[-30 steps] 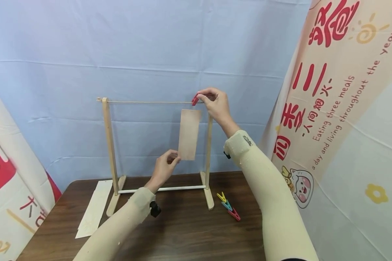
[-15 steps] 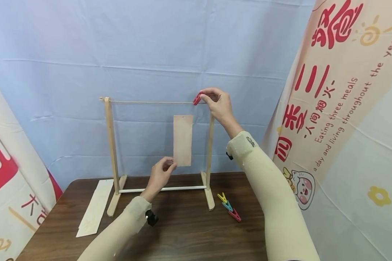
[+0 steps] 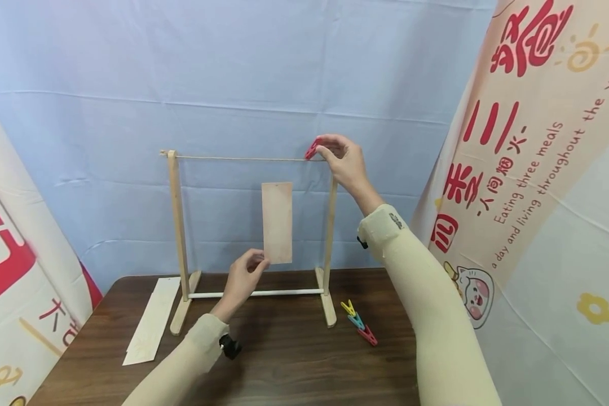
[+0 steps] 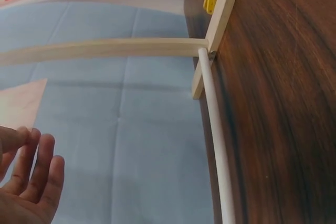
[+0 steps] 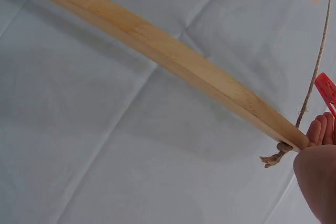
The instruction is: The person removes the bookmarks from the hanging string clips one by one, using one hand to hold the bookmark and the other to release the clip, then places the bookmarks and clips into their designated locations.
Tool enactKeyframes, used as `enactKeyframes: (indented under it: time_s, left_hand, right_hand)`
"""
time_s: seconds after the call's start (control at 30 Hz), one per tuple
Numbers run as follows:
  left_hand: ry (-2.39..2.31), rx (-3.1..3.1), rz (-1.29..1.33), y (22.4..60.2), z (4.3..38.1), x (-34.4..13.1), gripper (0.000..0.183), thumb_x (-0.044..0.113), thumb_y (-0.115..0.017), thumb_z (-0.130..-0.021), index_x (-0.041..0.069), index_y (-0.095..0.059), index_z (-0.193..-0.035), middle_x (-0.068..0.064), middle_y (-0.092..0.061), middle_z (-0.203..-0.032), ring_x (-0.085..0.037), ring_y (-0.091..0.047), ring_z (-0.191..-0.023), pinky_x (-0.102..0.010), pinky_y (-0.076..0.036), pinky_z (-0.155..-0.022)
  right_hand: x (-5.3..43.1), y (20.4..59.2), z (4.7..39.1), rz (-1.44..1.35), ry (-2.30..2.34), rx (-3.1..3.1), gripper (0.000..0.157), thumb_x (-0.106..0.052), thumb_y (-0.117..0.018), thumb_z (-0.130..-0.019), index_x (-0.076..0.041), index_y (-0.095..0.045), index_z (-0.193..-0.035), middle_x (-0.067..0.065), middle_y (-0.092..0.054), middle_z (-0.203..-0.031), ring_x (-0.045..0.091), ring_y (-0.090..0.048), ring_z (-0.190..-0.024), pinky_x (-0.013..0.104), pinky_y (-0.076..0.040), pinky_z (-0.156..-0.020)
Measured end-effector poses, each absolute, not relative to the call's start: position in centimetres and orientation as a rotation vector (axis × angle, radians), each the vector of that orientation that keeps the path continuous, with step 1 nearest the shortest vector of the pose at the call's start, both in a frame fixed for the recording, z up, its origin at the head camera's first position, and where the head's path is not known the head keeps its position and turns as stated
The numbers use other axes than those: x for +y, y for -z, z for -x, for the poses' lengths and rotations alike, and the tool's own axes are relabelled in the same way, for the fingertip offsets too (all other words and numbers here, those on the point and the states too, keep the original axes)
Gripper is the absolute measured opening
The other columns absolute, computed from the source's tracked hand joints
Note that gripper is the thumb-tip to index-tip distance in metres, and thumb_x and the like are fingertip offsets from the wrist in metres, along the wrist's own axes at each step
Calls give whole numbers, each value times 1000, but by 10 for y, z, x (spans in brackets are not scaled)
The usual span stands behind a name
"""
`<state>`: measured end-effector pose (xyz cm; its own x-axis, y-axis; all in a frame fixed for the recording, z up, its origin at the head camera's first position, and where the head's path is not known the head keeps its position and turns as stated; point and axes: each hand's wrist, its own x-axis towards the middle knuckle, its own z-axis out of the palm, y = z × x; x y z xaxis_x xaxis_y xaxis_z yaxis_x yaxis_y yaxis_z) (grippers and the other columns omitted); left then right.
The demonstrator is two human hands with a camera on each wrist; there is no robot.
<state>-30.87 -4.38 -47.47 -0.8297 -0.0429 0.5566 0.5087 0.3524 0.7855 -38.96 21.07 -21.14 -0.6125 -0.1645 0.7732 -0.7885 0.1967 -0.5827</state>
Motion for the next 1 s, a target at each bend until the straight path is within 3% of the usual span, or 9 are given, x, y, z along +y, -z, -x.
enactKeyframes:
  time_s: [0.37,0.53,0.77,1.0]
  left_hand:
    - [1490,-2114,408,481,300,-55,14,14,-79,-100,10,-75,-113,-2,-80,-95,-21,-77,-88,-36,-59,-82]
    - [1493,-2115,405,482,296,-61,12,10,-78,-100,11,-75,-112,-3,-79,-93,-23,-77,-86,-33,-57,-79]
    - [1510,-2199,343,483,290,-68,20,15,-75,-103,13,-72,-123,-4,-79,-99,-23,-76,-91,-40,-59,-84]
    - [1511,-2223,333,486,288,-75,23,16,-74,-104,14,-70,-127,-6,-79,-102,-22,-76,-93,-44,-60,-86]
  right_hand:
    - [212,212,387,-937,-1501,-1824,32,1,-74,-100,9,-70,-130,20,-74,-121,10,-72,-104,20,-56,-88]
    - [212,215,384,-971,-1497,-1771,32,4,-73,-100,9,-69,-131,22,-73,-122,12,-71,-107,22,-56,-95]
    - [215,224,376,-1025,-1536,-1684,31,7,-71,-100,11,-67,-130,17,-75,-117,18,-72,-108,29,-55,-100]
    - [222,236,373,-1023,-1539,-1662,32,10,-68,-100,12,-66,-131,20,-74,-117,16,-72,-107,26,-55,-99]
